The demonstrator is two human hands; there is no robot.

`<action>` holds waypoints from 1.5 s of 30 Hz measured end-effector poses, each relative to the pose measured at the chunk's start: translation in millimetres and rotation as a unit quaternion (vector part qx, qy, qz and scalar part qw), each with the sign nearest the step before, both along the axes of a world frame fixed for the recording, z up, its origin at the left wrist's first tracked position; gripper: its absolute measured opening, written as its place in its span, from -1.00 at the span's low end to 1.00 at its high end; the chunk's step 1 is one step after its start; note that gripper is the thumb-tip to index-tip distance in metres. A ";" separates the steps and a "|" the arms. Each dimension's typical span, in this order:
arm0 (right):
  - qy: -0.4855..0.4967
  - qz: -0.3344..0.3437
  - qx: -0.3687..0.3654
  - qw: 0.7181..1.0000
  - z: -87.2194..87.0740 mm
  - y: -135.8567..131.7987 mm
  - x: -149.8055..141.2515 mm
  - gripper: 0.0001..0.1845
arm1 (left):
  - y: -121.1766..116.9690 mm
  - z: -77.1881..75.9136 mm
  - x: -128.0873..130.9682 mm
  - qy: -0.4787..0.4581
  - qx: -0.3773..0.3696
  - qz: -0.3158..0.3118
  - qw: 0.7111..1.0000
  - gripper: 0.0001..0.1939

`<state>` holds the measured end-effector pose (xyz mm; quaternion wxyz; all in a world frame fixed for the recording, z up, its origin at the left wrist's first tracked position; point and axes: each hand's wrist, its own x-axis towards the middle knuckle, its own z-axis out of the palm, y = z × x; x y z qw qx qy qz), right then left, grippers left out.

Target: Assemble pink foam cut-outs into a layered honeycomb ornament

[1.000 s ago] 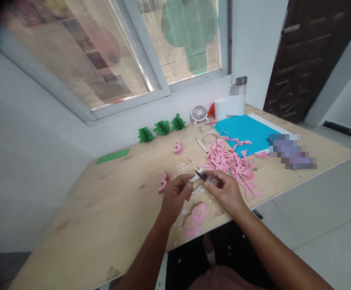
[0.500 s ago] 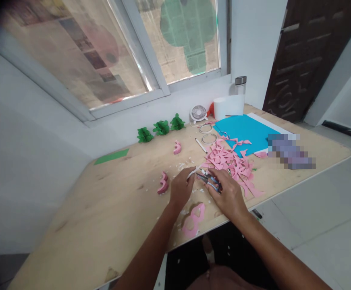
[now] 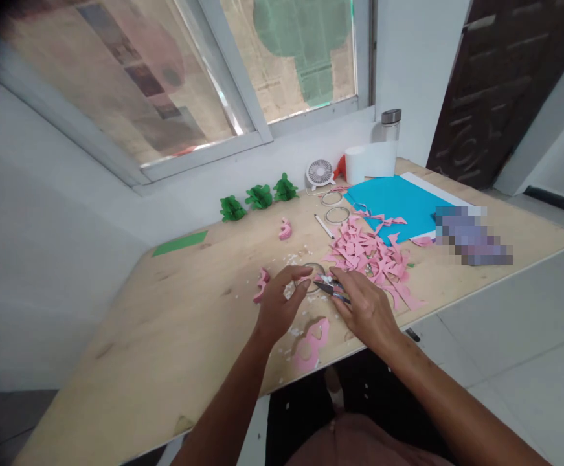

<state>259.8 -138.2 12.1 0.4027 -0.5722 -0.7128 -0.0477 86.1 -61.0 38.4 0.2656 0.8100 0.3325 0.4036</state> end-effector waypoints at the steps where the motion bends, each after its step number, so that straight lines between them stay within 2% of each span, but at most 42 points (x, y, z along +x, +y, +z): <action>1: -0.009 0.006 0.002 1.000 0.2 -0.3 -0.4 -0.48 | -0.7 3.4 -0.1 0.004 0.000 -0.013 1.000 -0.82; 6: -0.047 0.020 0.008 0.999 1.5 -2.6 -1.7 -0.49 | -2.4 9.5 0.6 0.055 0.048 -0.050 0.996 -0.84; 15: -0.044 0.033 -0.019 0.998 3.1 -2.6 -4.8 -0.48 | -7.2 3.5 -0.4 0.056 0.062 -0.034 0.996 -0.86; 21: 0.003 0.016 -0.074 0.997 -2.1 -6.0 0.3 -0.45 | -26.0 -4.4 -12.5 0.002 -0.008 0.006 1.000 -0.88; 24: 0.037 0.008 -0.120 0.992 -7.9 -11.1 2.9 -0.44 | -47.1 -13.7 -22.9 0.001 -0.127 0.057 0.990 -0.86; 26: 0.055 0.008 -0.141 0.988 -11.4 -14.9 2.6 -0.45 | -61.0 -21.2 -27.2 0.026 -0.170 0.082 0.982 -0.71; 29: 0.063 0.010 -0.156 0.986 -15.5 -18.6 0.7 -0.45 | -75.0 -32.3 -27.7 0.057 -0.165 0.105 0.979 -0.52; 34: -0.002 -0.017 -0.133 0.991 -22.2 -15.0 1.0 -0.47 | -78.2 -45.7 -22.9 0.089 -0.152 0.152 0.972 -0.49; 39: -0.073 -0.032 -0.113 0.990 -28.1 -8.7 1.3 -0.51 | -77.2 -50.3 -25.9 0.004 -0.167 0.189 0.968 -0.47; 45: -0.101 -0.041 -0.107 0.988 -28.6 -2.0 -3.4 -0.52 | -81.9 -49.8 -30.6 -0.082 -0.225 0.199 0.950 -0.47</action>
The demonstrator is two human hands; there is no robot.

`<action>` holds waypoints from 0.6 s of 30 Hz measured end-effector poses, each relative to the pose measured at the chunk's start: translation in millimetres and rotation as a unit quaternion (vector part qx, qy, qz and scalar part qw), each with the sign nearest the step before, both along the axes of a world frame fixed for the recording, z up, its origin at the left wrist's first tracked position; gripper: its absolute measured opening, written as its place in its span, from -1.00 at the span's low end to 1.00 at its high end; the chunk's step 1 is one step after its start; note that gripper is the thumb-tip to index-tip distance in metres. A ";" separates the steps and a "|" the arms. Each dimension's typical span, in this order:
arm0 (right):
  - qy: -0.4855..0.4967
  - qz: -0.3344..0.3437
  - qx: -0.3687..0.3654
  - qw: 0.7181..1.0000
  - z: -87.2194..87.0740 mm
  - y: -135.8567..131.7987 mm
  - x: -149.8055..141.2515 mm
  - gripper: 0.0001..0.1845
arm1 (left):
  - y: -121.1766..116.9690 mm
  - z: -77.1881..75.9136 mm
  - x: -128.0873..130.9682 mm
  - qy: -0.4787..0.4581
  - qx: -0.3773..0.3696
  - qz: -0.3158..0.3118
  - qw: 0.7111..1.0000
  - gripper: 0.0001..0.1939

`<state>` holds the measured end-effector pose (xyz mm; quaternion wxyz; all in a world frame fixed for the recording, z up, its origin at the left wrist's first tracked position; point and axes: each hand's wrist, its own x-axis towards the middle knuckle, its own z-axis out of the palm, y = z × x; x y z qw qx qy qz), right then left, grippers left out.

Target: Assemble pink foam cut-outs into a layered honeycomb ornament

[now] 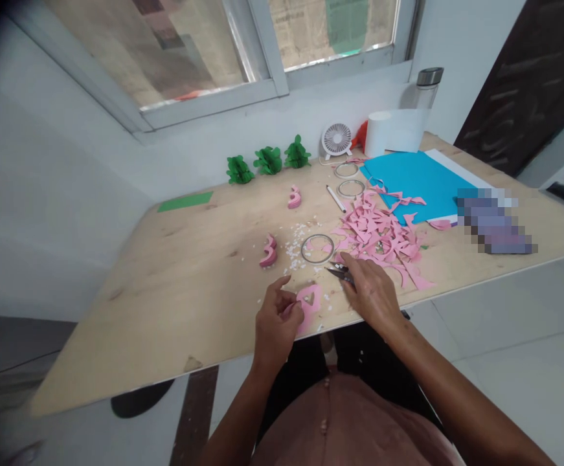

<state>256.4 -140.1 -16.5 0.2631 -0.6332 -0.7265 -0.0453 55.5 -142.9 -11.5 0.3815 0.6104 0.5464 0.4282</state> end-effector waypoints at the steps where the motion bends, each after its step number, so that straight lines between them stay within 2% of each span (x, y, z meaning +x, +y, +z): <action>1: -0.003 -0.005 0.002 1.000 0.5 3.3 -1.2 -0.52 | -0.6 0.5 0.4 -0.013 -0.008 0.001 1.000 -0.47; 7: -0.028 -0.033 -0.008 0.999 4.0 27.5 -11.1 -0.52 | -1.0 6.2 3.1 -0.093 -0.046 0.014 0.995 -0.47; 12: -0.012 -0.027 0.015 0.999 7.7 24.1 -10.3 -0.58 | -0.5 16.1 4.3 -0.164 -0.076 0.029 0.983 -0.47; 15: 0.099 -0.007 0.034 0.994 16.7 14.1 -7.9 -0.67 | -2.3 25.6 7.7 -0.209 -0.097 0.000 0.973 -0.51; 17: 0.226 0.036 -0.022 0.973 26.2 8.4 -8.9 -0.73 | -4.4 32.8 10.2 -0.236 -0.124 -0.041 0.963 -0.61; 18: 0.296 0.052 -0.072 0.951 31.2 6.3 -10.5 -0.75 | -5.6 36.3 11.2 -0.248 -0.138 -0.056 0.957 -0.66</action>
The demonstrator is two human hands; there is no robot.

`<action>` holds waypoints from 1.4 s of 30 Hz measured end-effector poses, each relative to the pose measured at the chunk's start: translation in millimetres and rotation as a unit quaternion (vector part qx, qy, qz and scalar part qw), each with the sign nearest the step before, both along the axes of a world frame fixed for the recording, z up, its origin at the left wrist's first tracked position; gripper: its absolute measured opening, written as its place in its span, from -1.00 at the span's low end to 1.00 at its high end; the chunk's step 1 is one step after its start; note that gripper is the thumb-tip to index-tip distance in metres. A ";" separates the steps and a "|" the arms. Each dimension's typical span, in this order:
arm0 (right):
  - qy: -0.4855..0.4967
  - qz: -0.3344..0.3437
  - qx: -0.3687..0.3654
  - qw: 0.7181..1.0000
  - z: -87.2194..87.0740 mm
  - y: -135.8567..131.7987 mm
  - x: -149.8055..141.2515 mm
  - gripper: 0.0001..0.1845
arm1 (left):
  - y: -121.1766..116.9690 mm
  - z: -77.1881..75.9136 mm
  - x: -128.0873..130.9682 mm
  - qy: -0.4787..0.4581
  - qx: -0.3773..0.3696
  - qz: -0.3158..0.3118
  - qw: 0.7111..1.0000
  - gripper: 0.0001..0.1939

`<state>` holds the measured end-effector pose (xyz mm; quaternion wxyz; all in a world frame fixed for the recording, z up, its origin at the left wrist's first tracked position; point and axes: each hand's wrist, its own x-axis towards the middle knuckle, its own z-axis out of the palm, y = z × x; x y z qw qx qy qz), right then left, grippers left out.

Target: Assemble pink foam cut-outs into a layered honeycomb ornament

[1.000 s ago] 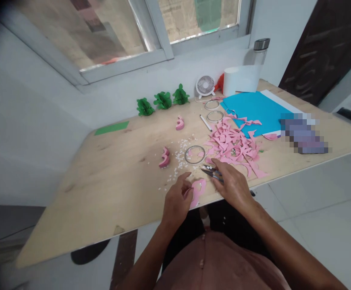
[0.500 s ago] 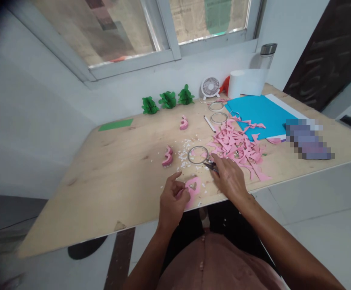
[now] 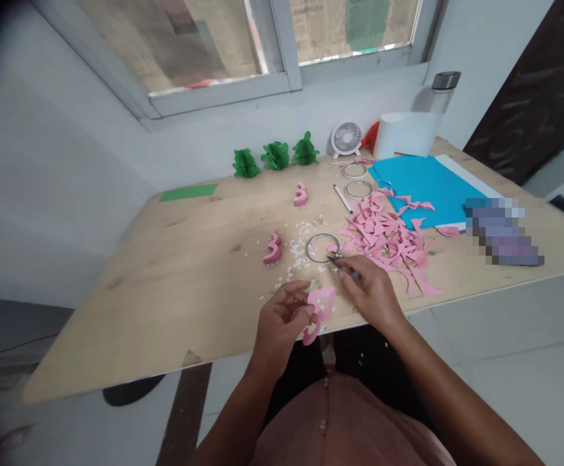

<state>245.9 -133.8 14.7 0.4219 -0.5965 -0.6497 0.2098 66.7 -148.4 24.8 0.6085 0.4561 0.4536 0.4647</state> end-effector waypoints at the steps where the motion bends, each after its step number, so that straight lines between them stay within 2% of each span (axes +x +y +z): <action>1: 0.072 0.025 -0.048 0.996 4.9 -1.5 -2.1 -0.76 | -1.1 3.2 0.7 -0.012 -0.009 -0.009 1.000 -0.69; 3: 0.194 0.055 -0.122 0.972 13.1 -3.2 -7.2 -0.77 | -3.1 8.1 1.2 -0.029 -0.022 -0.016 0.999 -0.70; 5: 0.272 0.072 -0.170 0.945 18.4 -3.6 -12.3 -0.80 | -4.2 10.7 0.7 -0.036 -0.029 -0.022 0.999 -0.69; 9: 0.353 0.119 -0.244 0.895 21.5 -4.2 -20.6 -0.78 | -4.7 11.2 -1.2 -0.034 -0.033 -0.039 0.998 -0.70; 12: 0.389 0.118 -0.258 0.877 22.4 -5.7 -25.1 -0.80 | -4.3 10.8 -1.9 -0.031 -0.035 -0.041 0.998 -0.71; 16: 0.396 0.088 -0.233 0.884 24.4 -7.7 -28.7 -0.82 | -4.1 10.0 -1.4 -0.043 -0.047 -0.038 0.997 -0.70; 22: 0.360 0.091 -0.187 0.909 24.8 -8.4 -30.9 -0.83 | -5.2 7.4 -1.0 -0.023 -0.046 -0.036 0.998 -0.70; 26: 0.278 0.088 -0.154 0.944 24.0 -8.4 -32.4 -0.87 | -7.2 5.9 -1.5 0.023 -0.009 -0.022 0.999 -0.69; 29: 0.182 0.072 -0.106 0.975 24.0 -9.4 -34.5 -0.88 | -9.7 4.0 0.4 0.076 0.024 0.000 0.997 -0.67; 31: 0.135 0.061 -0.077 0.986 24.1 -10.5 -36.1 -0.89 | -11.5 2.0 2.6 0.111 0.047 0.013 0.993 -0.66; 37: 0.106 0.007 -0.054 0.993 19.4 -13.0 -29.7 -0.91 | -9.9 -6.0 4.1 0.170 0.104 0.068 0.978 -0.48; 40: 0.166 -0.023 -0.076 0.983 15.4 -14.9 -22.1 -0.91 | -4.3 -6.9 0.9 0.175 0.116 0.103 0.972 -0.47; 42: 0.231 -0.008 -0.100 0.968 14.1 -17.5 -20.9 -0.89 | -0.8 -6.6 -0.3 0.171 0.119 0.113 0.971 -0.52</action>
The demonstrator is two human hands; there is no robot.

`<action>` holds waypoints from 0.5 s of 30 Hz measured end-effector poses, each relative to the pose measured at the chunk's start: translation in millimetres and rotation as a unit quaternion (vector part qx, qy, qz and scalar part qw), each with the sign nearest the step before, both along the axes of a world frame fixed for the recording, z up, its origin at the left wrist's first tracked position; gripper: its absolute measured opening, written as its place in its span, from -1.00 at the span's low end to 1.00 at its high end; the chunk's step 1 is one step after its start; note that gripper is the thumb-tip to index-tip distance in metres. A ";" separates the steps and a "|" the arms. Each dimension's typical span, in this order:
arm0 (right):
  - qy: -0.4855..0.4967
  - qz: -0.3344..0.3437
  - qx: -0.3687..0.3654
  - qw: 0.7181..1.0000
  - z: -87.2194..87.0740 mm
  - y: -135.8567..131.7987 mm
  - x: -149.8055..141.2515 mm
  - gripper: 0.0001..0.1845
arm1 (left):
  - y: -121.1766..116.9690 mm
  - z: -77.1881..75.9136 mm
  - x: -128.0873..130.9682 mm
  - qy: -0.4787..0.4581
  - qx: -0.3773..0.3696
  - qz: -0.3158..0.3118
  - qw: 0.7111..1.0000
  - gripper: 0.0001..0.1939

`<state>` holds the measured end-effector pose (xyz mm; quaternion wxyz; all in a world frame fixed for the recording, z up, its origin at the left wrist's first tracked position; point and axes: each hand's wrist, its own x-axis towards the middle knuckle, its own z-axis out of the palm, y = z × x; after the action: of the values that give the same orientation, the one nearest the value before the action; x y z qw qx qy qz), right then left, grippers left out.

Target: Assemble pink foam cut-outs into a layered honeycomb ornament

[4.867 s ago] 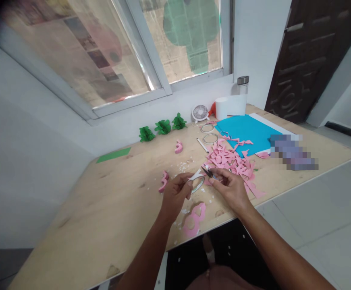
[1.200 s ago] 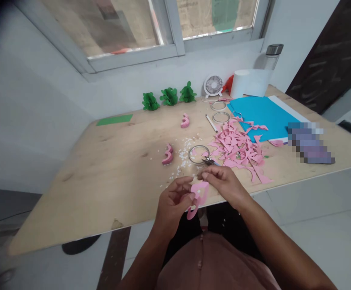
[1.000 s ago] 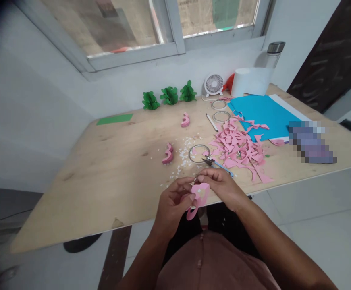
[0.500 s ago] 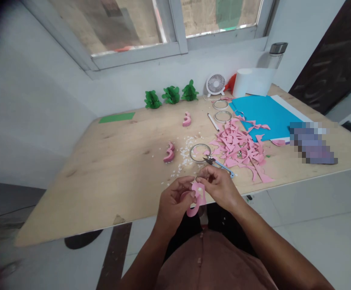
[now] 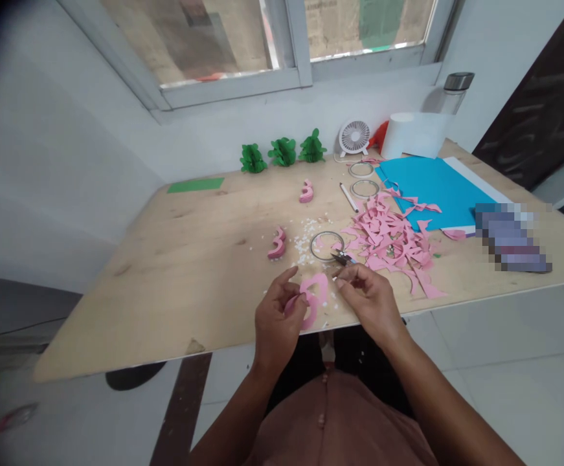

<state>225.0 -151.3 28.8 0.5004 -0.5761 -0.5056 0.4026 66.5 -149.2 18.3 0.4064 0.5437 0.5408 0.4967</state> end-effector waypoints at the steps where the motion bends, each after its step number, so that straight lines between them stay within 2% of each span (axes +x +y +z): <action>1: 0.030 0.010 -0.007 0.999 -0.2 -1.6 -1.1 -0.89 | 1.2 0.1 0.0 -0.004 0.001 0.005 1.000 -0.53; 4: 0.080 0.022 -0.023 0.996 -0.5 -6.2 -9.1 -0.87 | 1.9 -1.0 2.0 -0.014 -0.001 0.017 1.000 -0.57; 8: 0.061 -0.002 -0.033 0.998 -3.3 -7.4 -19.5 -0.86 | -1.2 -5.2 4.0 -0.019 -0.005 0.017 1.000 -0.62; 12: 0.033 -0.001 -0.020 0.999 -6.1 -5.7 -21.6 -0.89 | -0.9 -4.8 2.0 -0.035 -0.041 -0.024 0.998 -0.65; 15: 0.008 0.018 -0.017 1.000 -6.1 -6.0 -20.7 -0.90 | 3.2 0.4 0.4 -0.065 -0.087 -0.067 0.992 -0.76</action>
<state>204.3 -157.3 22.7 0.4869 -0.5723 -0.5052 0.4245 66.8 -146.1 18.6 0.5191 0.5075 0.5170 0.4536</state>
